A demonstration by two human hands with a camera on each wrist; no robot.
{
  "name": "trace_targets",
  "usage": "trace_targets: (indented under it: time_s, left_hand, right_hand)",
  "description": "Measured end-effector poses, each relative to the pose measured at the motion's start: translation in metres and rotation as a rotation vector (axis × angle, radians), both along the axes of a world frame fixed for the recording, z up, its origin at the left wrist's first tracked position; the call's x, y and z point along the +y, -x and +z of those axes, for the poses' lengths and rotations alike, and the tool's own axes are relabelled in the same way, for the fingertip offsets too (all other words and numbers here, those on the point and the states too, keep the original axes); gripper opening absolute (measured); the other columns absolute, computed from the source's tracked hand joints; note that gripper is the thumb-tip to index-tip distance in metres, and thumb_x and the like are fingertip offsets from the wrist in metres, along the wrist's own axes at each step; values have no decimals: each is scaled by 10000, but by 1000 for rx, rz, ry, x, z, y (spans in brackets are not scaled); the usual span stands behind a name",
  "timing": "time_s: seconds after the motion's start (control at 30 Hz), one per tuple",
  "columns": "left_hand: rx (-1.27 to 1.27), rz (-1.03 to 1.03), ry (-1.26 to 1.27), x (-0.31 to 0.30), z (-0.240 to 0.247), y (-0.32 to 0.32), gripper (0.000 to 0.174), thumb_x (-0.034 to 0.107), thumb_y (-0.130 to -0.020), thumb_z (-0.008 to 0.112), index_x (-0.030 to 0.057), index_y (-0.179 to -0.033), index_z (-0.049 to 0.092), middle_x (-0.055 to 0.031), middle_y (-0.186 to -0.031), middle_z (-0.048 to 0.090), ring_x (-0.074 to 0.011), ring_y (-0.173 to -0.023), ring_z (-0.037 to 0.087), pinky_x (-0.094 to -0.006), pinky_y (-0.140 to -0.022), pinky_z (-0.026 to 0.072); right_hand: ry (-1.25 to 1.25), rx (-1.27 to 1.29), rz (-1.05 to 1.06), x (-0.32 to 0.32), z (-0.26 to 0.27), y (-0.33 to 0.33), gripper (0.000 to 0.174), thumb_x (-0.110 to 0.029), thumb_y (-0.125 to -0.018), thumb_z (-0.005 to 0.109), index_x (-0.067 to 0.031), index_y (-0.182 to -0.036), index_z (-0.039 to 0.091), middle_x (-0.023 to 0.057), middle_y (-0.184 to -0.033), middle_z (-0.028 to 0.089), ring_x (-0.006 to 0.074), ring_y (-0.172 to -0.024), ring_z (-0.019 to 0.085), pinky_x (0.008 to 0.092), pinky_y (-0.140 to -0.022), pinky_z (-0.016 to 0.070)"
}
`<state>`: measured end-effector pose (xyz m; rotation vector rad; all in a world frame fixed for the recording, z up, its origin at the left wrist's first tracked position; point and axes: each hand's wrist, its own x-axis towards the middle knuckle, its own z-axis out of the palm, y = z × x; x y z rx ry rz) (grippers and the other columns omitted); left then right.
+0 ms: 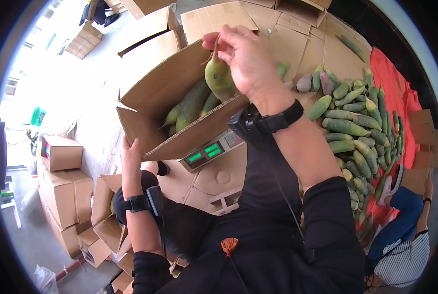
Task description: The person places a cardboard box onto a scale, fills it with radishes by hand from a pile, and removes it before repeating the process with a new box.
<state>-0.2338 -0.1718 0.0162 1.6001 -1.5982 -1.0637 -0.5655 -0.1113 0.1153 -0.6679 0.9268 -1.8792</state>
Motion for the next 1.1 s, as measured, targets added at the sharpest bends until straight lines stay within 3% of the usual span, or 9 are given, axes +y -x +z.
trace_targets:
  time_s: [0.03,0.1,0.13,0.23,0.3,0.37,0.4,0.53,1.1]
  left_hand:
    - [-11,-4,0,0,1,1,349,142,-847,488,-20,-1155,510,-200,-987,631,-279,-869,611,-364,-764,467]
    - [-15,-10,4,-1,-2,-1,349,141,-848,488,-24,-1155,508,-202,-977,631,-279,-860,611,-362,-764,466]
    - [-16,-15,13,-2,-3,-2,350,140,-849,488,-28,-1155,505,-203,-967,631,-279,-851,610,-360,-764,466]
    - [-48,-13,26,-2,-5,-2,351,139,-859,485,-25,-1170,495,-192,-988,628,-273,-863,606,-357,-769,465]
    - [-32,0,-13,0,0,-1,355,139,-865,482,-20,-1182,489,-186,-1010,624,-269,-880,604,-355,-776,465]
    - [-13,4,-49,2,2,1,359,140,-871,480,-15,-1195,483,-179,-1032,621,-265,-898,602,-353,-783,464]
    - [-6,6,-53,3,2,1,366,141,-873,479,-10,-1207,477,-173,-1048,617,-258,-911,599,-347,-787,464]
    - [58,28,-89,0,-4,-1,387,144,-872,482,1,-1232,473,-163,-1068,615,-247,-932,597,-333,-800,464]
    - [64,11,-84,-5,-11,-10,405,144,-888,503,-9,-1259,449,-142,-1095,591,-207,-934,575,-313,-786,463]
  right_hand:
    - [-5,-4,0,0,-5,-2,249,-218,-949,487,-43,-780,542,101,-919,659,187,-866,589,295,-765,431]
    - [-58,227,129,3,-15,-7,276,-273,-928,532,-41,-780,561,100,-909,658,172,-870,583,280,-760,418]
    - [-114,292,220,6,-16,-11,329,-357,-909,556,-36,-864,614,76,-950,650,144,-907,568,264,-781,410]
    - [-281,392,313,23,-15,-22,394,-421,-899,554,-44,-980,637,49,-1001,637,127,-949,554,259,-818,405]
    - [-267,448,309,31,-19,-19,413,-433,-913,530,-55,-1039,639,27,-1029,627,119,-983,544,262,-846,409]
    - [-219,394,273,41,-15,-12,390,-407,-921,526,-49,-1026,638,33,-1023,629,117,-976,553,262,-837,427]
    - [-197,382,245,47,-13,-6,300,-283,-961,482,-25,-1029,619,72,-1027,635,123,-920,588,251,-802,468]
    - [-253,355,112,76,-12,19,230,-215,-951,493,-23,-1017,601,68,-963,630,120,-868,593,253,-784,473]
    - [-524,465,-332,184,-78,44,170,-182,-925,549,-37,-954,633,23,-853,646,83,-772,584,221,-719,460]
